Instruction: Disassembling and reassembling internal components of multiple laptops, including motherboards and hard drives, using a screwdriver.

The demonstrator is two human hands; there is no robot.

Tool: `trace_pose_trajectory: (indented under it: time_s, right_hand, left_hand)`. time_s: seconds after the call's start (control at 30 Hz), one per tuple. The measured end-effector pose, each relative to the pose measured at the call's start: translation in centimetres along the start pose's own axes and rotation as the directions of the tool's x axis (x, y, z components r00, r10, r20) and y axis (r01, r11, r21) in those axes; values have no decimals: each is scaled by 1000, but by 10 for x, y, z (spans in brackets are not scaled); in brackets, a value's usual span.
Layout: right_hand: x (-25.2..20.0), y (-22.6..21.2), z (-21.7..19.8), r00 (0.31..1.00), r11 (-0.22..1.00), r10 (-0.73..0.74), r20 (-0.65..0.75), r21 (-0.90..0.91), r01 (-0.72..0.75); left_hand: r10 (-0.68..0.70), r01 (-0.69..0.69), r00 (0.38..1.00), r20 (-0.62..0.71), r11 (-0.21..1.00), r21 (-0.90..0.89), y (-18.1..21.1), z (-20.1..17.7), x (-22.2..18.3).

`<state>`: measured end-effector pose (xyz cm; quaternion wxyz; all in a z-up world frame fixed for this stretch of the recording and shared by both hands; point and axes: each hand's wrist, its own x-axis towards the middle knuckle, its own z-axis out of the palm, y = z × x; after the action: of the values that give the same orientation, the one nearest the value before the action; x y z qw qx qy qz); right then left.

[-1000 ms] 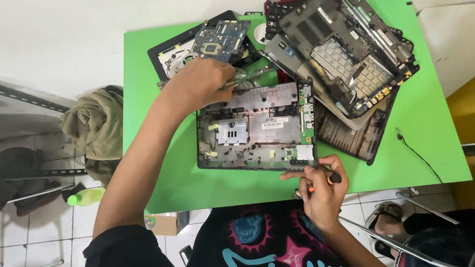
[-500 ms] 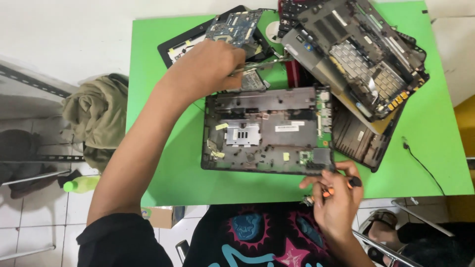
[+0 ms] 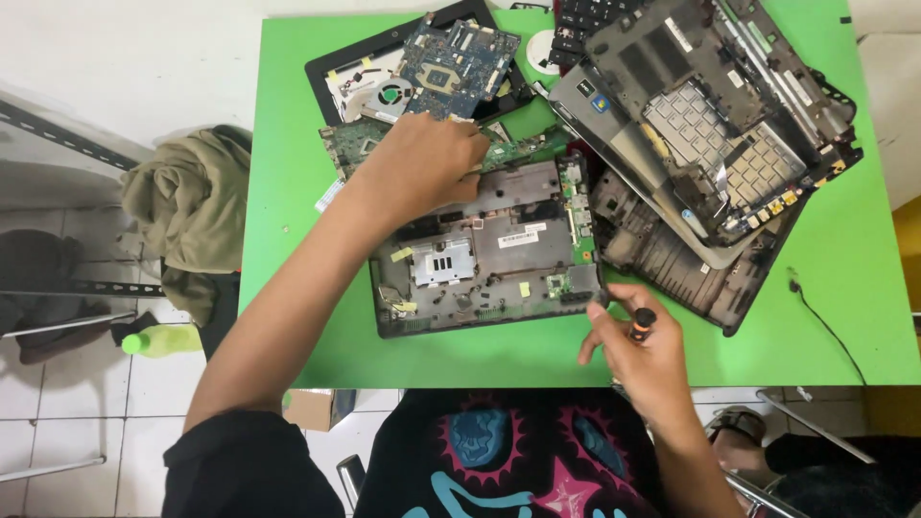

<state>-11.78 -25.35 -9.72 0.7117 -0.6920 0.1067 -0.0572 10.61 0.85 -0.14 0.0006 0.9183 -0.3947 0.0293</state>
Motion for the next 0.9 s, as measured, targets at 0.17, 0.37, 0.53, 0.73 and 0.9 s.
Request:
trace_pose_trajectory:
  time_s: [0.17, 0.37, 0.53, 0.73, 0.9]
  right_hand:
    - [15, -28, -4, 996, 994, 29, 88, -104, -20]
    - [40, -25, -12, 976, 995, 103, 192, -18, -102]
    - [58, -29, -1, 924, 978, 198, 329, 3, -210]
    - [70, -33, 7, 928, 988, 142, 344, 3, -152]
    - [85, -46, 11, 911, 987, 152, 384, -13, -159]
  left_hand:
    - [-10, -18, 987, -160, 985, -172, 2, -11, -22]
    - [-469, 357, 837, -283, 859, -368, -75, 24, -90]
    - [-714, 716, 693, 94, 669, -199, -100, 49, -124]
    - [-670, 611, 742, 21, 663, -433, -106, 78, -122]
    - [-730, 611, 683, 33, 545, -574, -113, 98, -121]
